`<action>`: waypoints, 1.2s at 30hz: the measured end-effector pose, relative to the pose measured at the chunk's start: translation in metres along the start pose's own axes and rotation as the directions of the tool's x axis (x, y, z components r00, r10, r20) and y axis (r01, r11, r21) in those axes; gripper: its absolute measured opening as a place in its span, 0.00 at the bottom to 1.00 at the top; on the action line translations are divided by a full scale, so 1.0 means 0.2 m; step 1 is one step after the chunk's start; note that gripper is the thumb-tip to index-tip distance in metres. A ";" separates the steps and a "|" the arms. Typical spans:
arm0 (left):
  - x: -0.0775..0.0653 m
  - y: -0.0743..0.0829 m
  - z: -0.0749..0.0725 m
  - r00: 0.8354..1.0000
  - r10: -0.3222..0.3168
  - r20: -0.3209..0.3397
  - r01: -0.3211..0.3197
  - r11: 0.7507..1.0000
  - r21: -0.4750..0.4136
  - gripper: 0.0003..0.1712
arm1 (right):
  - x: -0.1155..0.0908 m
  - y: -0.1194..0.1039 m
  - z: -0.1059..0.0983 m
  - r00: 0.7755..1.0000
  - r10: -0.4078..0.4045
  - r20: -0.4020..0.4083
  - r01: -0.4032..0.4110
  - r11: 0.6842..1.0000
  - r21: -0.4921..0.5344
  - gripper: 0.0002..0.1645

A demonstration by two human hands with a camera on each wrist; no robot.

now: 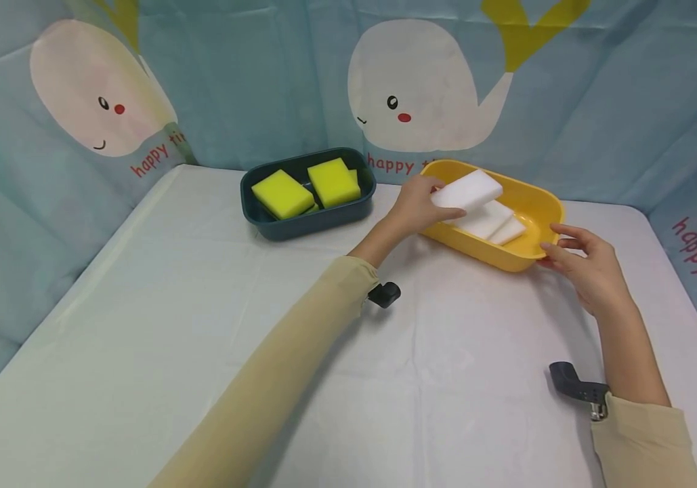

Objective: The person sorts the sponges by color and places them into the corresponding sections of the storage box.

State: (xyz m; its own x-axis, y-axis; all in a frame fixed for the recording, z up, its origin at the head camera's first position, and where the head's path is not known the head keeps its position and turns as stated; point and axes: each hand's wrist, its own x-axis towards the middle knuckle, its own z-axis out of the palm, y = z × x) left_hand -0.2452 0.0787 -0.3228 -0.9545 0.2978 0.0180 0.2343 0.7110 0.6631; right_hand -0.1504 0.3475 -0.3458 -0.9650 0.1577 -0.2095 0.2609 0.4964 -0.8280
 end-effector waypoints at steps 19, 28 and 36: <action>-0.05 -0.03 -0.01 0.999 -0.021 -0.029 0.020 0.999 -0.025 0.41 | -0.01 -0.01 0.01 1.000 0.019 -0.008 -0.020 0.999 -0.043 0.45; -0.11 -0.08 -0.04 0.999 0.010 -0.049 -0.016 0.991 -0.134 0.40 | 0.00 0.00 0.00 1.000 0.010 -0.002 -0.010 0.999 -0.042 0.45; -0.19 -0.13 -0.09 0.998 0.040 -0.047 -0.048 0.981 -0.190 0.40 | 0.00 0.00 0.00 1.000 0.008 -0.001 -0.008 0.999 -0.049 0.45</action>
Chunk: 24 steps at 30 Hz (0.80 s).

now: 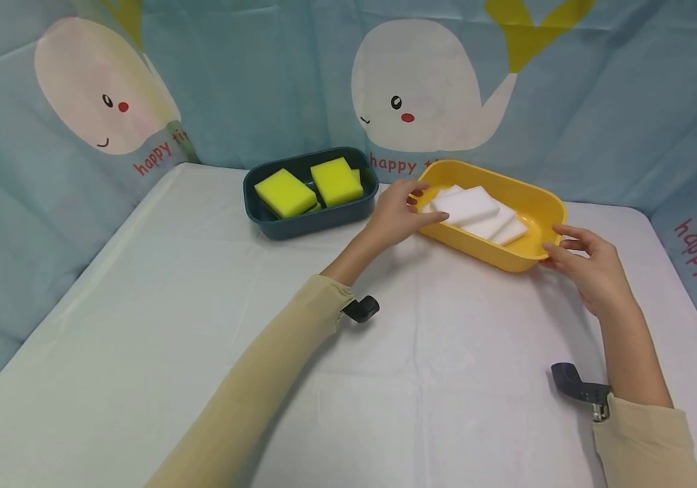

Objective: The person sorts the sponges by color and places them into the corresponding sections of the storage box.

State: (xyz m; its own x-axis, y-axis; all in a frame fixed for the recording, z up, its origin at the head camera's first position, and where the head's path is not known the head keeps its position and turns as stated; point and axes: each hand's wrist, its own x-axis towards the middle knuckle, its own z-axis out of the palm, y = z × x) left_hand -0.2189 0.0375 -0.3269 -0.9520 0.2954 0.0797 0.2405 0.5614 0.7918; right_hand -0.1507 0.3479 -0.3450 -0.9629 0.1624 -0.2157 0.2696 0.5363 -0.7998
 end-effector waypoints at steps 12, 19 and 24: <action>-0.11 -0.09 -0.12 0.999 0.036 -0.032 -0.039 0.996 -0.083 0.38 | -0.02 -0.04 0.01 1.000 -0.011 -0.019 0.010 0.996 -0.084 0.46; -0.15 -0.14 -0.22 0.998 0.029 -0.063 -0.032 0.998 -0.046 0.35 | -0.03 -0.11 0.01 0.997 0.022 -0.076 -0.033 0.989 -0.146 0.45; -0.19 -0.19 -0.31 0.994 0.027 -0.103 -0.030 0.999 -0.031 0.33 | -0.03 -0.15 0.03 0.995 0.011 -0.102 -0.026 0.988 -0.151 0.43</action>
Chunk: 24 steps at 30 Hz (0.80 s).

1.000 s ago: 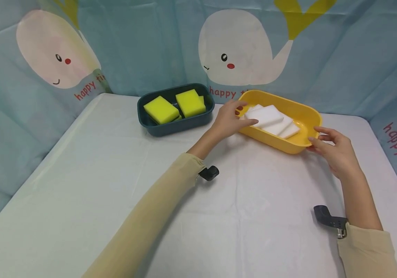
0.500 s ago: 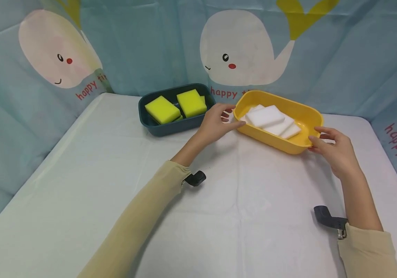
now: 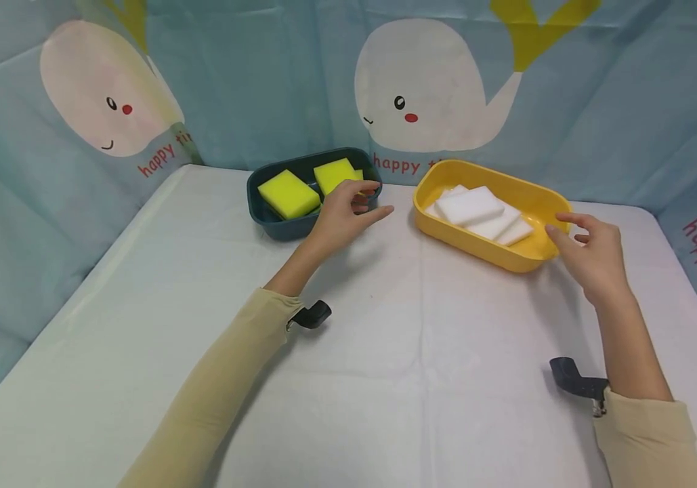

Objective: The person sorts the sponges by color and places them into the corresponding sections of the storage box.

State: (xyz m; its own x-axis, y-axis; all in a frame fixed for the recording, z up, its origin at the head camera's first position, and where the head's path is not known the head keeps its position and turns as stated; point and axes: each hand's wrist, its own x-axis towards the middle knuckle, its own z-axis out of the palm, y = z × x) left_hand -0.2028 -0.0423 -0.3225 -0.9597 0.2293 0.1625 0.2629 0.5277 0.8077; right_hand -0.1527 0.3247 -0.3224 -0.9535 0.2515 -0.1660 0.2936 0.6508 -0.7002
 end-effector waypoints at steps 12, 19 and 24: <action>-0.07 -0.08 -0.17 0.998 -0.006 -0.060 0.008 0.999 0.039 0.35 | -0.03 -0.07 0.00 0.997 -0.062 -0.042 0.060 0.997 -0.057 0.40; -0.12 -0.16 -0.28 0.987 0.075 -0.140 -0.065 0.995 0.077 0.30 | -0.05 -0.11 0.03 0.991 -0.130 -0.031 0.127 0.988 -0.086 0.40; -0.16 -0.21 -0.37 0.982 0.077 -0.171 -0.051 0.987 0.154 0.29 | -0.04 -0.13 0.04 0.984 -0.179 -0.001 0.177 0.975 -0.131 0.45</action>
State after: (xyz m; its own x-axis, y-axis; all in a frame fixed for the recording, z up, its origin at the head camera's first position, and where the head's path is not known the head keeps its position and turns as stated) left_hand -0.1902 -0.1331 -0.3200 -0.9394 0.1263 0.3187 0.3234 0.6347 0.7018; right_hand -0.1529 0.3001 -0.3092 -0.9906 0.1320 -0.0371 0.1263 0.7732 -0.6214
